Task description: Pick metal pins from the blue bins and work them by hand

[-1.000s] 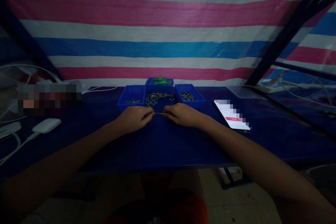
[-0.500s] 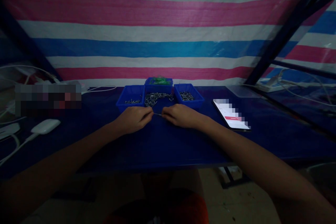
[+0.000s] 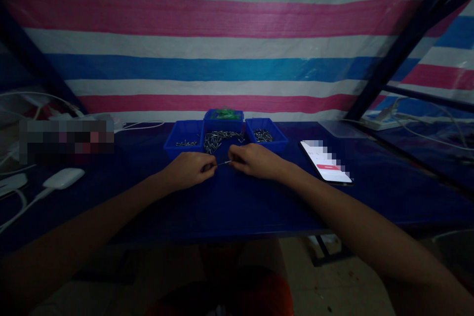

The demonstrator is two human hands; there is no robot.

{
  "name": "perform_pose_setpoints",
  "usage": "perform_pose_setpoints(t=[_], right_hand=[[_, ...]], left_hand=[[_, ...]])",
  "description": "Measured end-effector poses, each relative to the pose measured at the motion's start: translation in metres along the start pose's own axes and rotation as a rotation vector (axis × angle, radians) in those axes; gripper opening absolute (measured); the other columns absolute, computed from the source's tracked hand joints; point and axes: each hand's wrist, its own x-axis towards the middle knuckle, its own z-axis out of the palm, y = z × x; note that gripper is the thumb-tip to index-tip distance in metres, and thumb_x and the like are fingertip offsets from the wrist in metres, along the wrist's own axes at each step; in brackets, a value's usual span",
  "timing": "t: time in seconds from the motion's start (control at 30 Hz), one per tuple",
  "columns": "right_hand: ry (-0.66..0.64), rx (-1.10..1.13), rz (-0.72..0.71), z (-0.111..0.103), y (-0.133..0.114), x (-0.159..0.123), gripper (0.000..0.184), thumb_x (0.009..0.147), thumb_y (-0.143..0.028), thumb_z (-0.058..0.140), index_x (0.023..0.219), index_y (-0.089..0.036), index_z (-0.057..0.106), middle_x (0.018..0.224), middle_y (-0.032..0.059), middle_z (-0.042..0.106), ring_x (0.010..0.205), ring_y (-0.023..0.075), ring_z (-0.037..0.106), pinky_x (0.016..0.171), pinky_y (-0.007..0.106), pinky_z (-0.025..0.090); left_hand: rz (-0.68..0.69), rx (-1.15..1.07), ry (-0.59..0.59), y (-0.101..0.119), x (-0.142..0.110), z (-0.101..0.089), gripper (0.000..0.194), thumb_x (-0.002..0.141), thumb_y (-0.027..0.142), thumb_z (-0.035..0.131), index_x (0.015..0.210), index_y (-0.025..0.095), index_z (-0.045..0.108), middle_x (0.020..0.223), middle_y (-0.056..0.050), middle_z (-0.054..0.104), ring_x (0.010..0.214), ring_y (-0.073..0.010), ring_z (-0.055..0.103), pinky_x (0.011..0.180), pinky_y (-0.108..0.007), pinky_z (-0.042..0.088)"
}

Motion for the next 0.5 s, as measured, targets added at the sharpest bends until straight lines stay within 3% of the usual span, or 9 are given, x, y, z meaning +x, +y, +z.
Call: perform_pose_setpoints(t=[0.3,0.5], right_hand=[[-0.028,0.012,-0.031,-0.0005,-0.0002,0.0002,0.005,0.083,-0.022,0.045,0.085,-0.019,0.048,0.070,0.0013,0.057,0.058,0.0108,0.049,0.055,0.024,0.033],[0.017,-0.066,0.010,-0.0002,0.0016,0.0011,0.018,0.088,-0.031,0.040,0.086,-0.017,0.051,0.071,0.0035,0.059,0.060,0.0119,0.051,0.056,0.025,0.033]], left_hand=[[0.002,0.004,-0.008,-0.0011,0.0005,0.0008,0.019,0.079,0.026,0.042,0.076,0.018,0.058,0.070,0.000,0.061,0.062,-0.0118,0.054,0.052,-0.024,0.031],[-0.002,0.048,0.041,-0.0001,-0.0007,-0.0010,0.024,0.084,0.028,0.036,0.076,0.018,0.057,0.066,-0.001,0.060,0.057,-0.0118,0.052,0.050,-0.025,0.029]])
